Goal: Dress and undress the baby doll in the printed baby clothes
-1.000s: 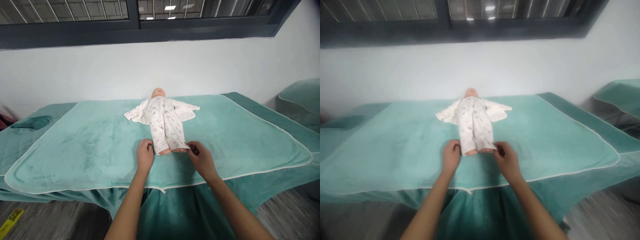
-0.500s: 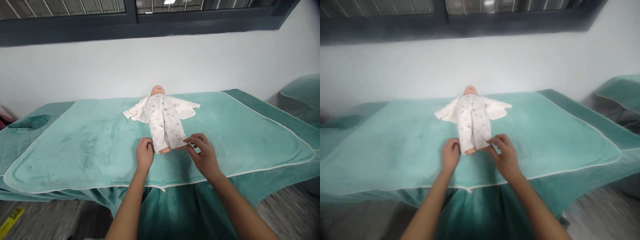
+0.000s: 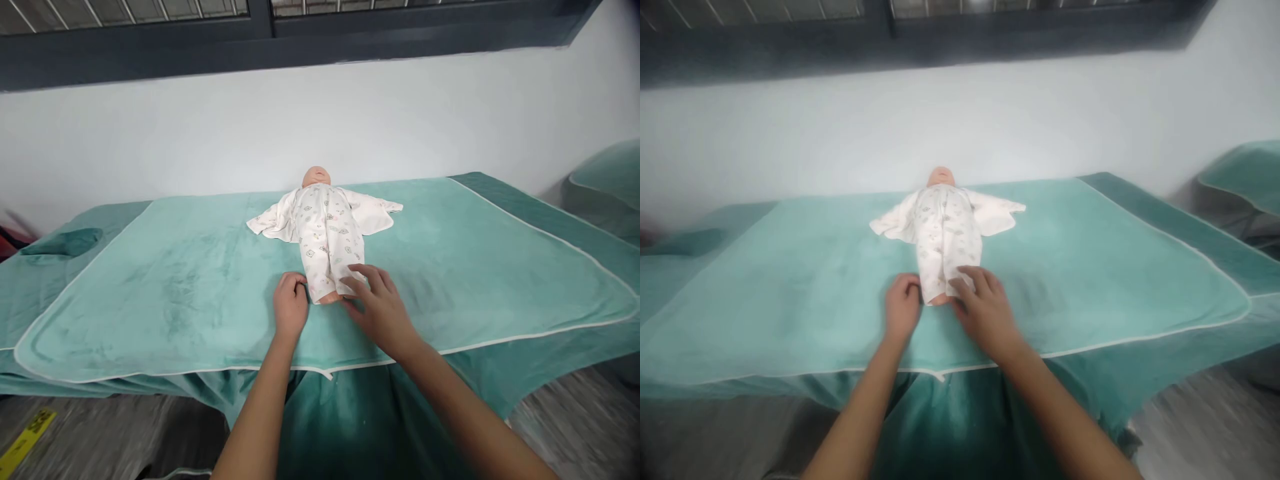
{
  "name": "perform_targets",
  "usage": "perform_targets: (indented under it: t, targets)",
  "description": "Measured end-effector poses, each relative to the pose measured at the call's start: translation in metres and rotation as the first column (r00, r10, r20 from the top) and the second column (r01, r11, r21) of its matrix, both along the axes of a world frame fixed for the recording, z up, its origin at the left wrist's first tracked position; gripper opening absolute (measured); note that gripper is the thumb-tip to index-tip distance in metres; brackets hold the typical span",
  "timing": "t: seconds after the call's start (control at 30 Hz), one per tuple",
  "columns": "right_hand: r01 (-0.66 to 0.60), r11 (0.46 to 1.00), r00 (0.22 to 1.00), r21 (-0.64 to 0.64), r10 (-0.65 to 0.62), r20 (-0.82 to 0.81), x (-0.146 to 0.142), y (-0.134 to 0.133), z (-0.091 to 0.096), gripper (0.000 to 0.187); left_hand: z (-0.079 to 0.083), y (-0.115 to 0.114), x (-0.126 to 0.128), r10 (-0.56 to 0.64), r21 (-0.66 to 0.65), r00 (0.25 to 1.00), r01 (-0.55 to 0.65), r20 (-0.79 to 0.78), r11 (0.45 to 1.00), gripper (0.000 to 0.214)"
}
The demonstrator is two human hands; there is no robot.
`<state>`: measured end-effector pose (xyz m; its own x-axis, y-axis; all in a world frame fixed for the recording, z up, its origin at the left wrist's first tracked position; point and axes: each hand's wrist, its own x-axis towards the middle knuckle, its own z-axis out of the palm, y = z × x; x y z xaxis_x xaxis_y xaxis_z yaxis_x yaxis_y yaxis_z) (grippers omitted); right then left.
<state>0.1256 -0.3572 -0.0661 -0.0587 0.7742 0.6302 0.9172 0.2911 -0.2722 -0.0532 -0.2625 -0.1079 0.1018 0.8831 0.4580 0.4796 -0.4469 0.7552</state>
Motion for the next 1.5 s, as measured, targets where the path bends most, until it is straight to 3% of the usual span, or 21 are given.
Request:
perform_targets:
  t: [0.17, 0.3, 0.43, 0.6, 0.7, 0.8, 0.87, 0.97, 1.03, 1.1, 1.23, 1.37, 1.5]
  targets:
    - [0.135, 0.990, 0.977, 0.035, -0.127, -0.172, -0.016, 0.002, -0.021, 0.050, 0.000, -0.001, 0.000, 0.008, -0.020, 1.000, -0.008, -0.001, 1.000, 0.023]
    - [0.275, 0.961, 0.865, -0.026, -0.259, -0.430, -0.013, -0.010, -0.042, 0.042, 0.000, -0.001, -0.001, 0.010, -0.025, 1.000, -0.010, -0.011, 1.000, 0.024]
    - [0.358, 0.923, 0.852, -0.141, -0.385, -0.355, -0.009, -0.012, -0.053, 0.034, -0.001, 0.000, -0.001, 0.003, -0.016, 1.000, -0.003, -0.014, 1.000, 0.023]
    - [0.457, 0.842, 0.782, -0.287, -0.534, -0.322, -0.024, 0.001, -0.049, 0.025, 0.000, -0.001, -0.001, -0.001, -0.001, 1.000, 0.001, 0.004, 1.000, 0.023]
    - [0.437, 0.845, 0.764, -0.307, -0.529, -0.368, -0.027, 0.005, -0.041, 0.020, 0.000, -0.001, -0.001, -0.004, 0.009, 1.000, 0.004, 0.016, 1.000, 0.023]
    - [0.326, 0.883, 0.700, -0.336, -0.465, -0.542, -0.024, 0.003, -0.031, 0.024, 0.000, -0.001, -0.001, -0.003, 0.013, 1.000, 0.003, 0.013, 1.000, 0.023]
    - [0.224, 0.904, 0.571, -0.365, -0.425, -0.702, -0.021, 0.001, -0.025, 0.027, 0.000, 0.000, -0.001, -0.005, 0.014, 1.000, 0.004, 0.009, 1.000, 0.023]
    - [0.072, 0.928, 0.248, -0.365, -0.371, -0.895, -0.018, 0.003, -0.019, 0.029, 0.000, 0.000, -0.001, -0.004, 0.017, 1.000, 0.004, 0.010, 1.000, 0.023]
    - [-0.059, 0.943, 0.037, -0.327, -0.325, -0.945, -0.017, 0.007, -0.017, 0.029, 0.000, 0.001, -0.001, -0.005, 0.018, 1.000, 0.004, 0.012, 1.000, 0.023]
    - [-0.173, 0.949, -0.113, -0.265, -0.287, -0.951, -0.017, 0.010, -0.016, 0.027, 0.000, 0.000, -0.001, -0.006, 0.015, 1.000, 0.006, 0.012, 1.000, 0.023]
    - [-0.292, 0.944, -0.331, -0.153, -0.250, -0.910, -0.020, 0.014, -0.012, 0.020, 0.001, 0.000, -0.001, -0.003, 0.011, 1.000, 0.003, 0.014, 1.000, 0.023]
    - [-0.451, 0.890, -0.503, -0.069, -0.317, -0.804, -0.021, 0.015, -0.007, 0.022, 0.002, -0.001, -0.001, -0.002, 0.010, 1.000, 0.002, 0.006, 1.000, 0.022]
    - [-0.407, 0.908, -0.691, 0.097, -0.237, -0.683, -0.020, 0.017, -0.009, 0.018, 0.003, -0.001, 0.000, -0.003, 0.009, 1.000, 0.003, 0.004, 1.000, 0.023]
